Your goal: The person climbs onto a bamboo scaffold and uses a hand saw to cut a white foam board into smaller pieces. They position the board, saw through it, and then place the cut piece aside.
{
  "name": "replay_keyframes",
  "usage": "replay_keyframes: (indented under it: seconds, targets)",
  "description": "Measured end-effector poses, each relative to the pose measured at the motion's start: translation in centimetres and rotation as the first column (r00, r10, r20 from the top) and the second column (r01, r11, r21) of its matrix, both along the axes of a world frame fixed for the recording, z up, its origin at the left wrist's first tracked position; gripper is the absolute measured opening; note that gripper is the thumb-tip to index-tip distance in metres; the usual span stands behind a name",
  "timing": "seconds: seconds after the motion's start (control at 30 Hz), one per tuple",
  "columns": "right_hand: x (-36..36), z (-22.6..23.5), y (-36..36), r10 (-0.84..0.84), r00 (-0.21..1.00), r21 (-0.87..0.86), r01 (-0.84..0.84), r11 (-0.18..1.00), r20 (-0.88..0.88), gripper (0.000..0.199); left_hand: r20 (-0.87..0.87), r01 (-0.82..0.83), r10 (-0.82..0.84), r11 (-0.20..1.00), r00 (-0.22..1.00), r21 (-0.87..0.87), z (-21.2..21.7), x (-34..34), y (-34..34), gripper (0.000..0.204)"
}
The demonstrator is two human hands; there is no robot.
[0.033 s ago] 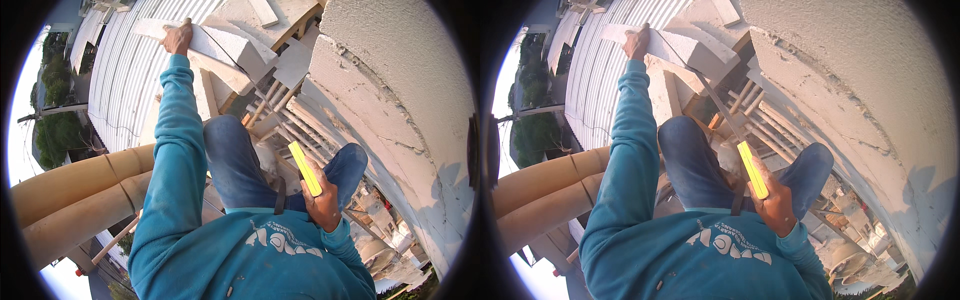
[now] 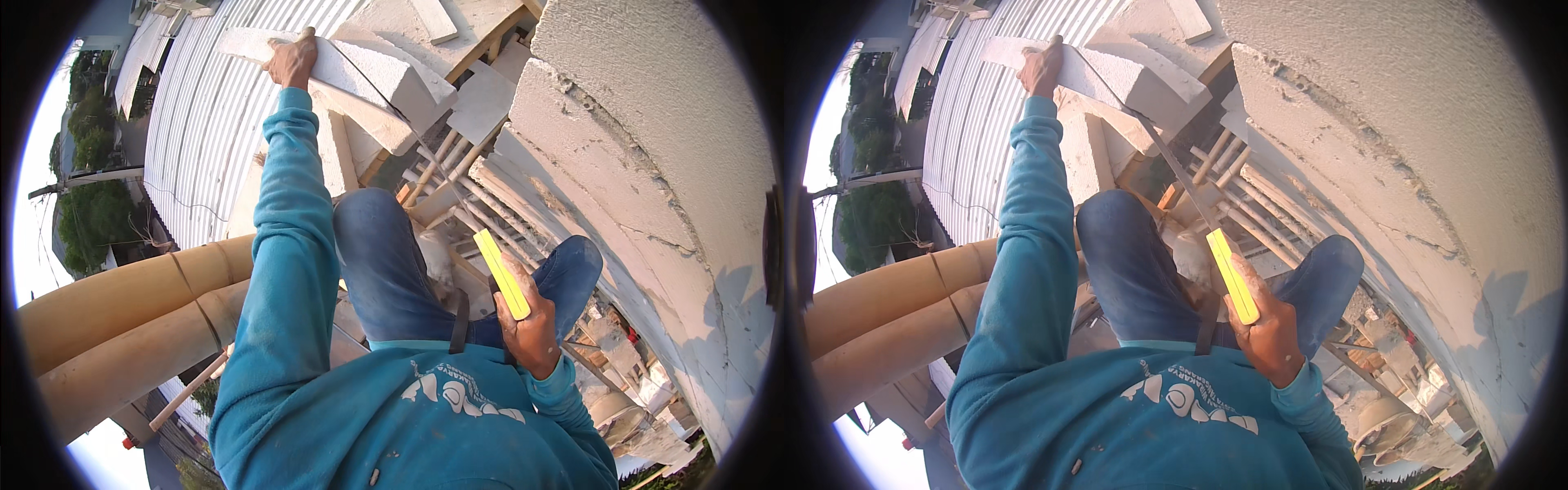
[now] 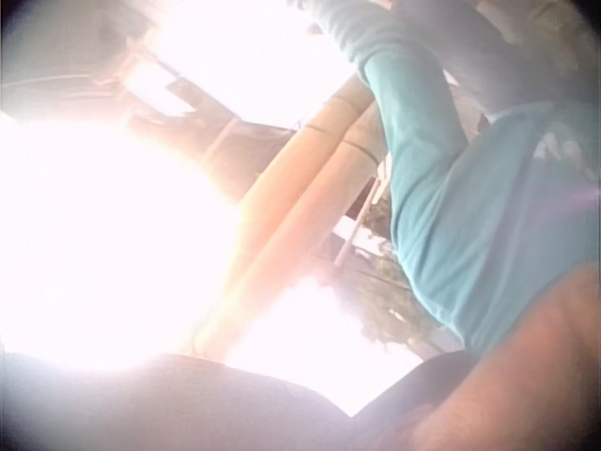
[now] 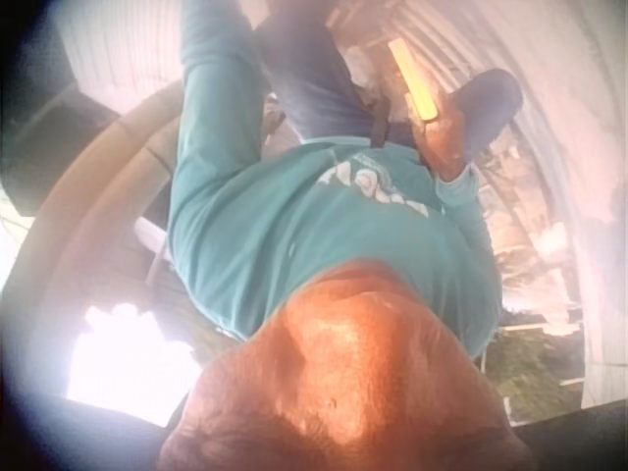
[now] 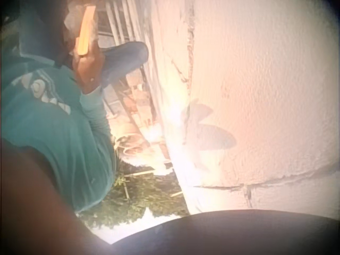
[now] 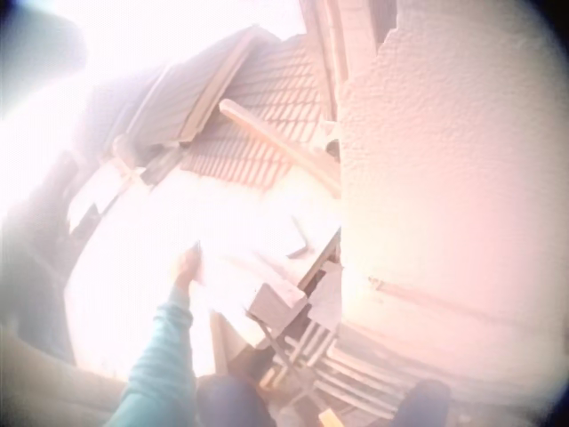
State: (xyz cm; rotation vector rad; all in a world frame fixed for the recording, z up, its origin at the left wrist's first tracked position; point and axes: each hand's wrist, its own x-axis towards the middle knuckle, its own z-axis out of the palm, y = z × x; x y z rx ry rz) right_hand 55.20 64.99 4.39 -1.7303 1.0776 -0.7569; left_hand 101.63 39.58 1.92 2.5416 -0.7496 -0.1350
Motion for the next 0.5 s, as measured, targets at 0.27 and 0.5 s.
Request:
replay_keyframes:
  seconds: [0.27, 0.5]
  targets:
    - [12.7, -2.4, -13.6, 0.044, 0.982, -0.148, -0.073, 0.986, -0.186, 0.047, 0.004, 0.066, -0.066, 0.996, 0.998, -0.063, -1.1, -0.7, -1.2, 0.101]
    - [1.3, -0.2, -0.7, 0.044, 0.996, -0.037, -0.047, 0.998, -0.080, 0.053, 0.031, 0.047, -0.045, 0.997, 0.998, -0.062, -0.9, 0.7, -0.3, 0.102]
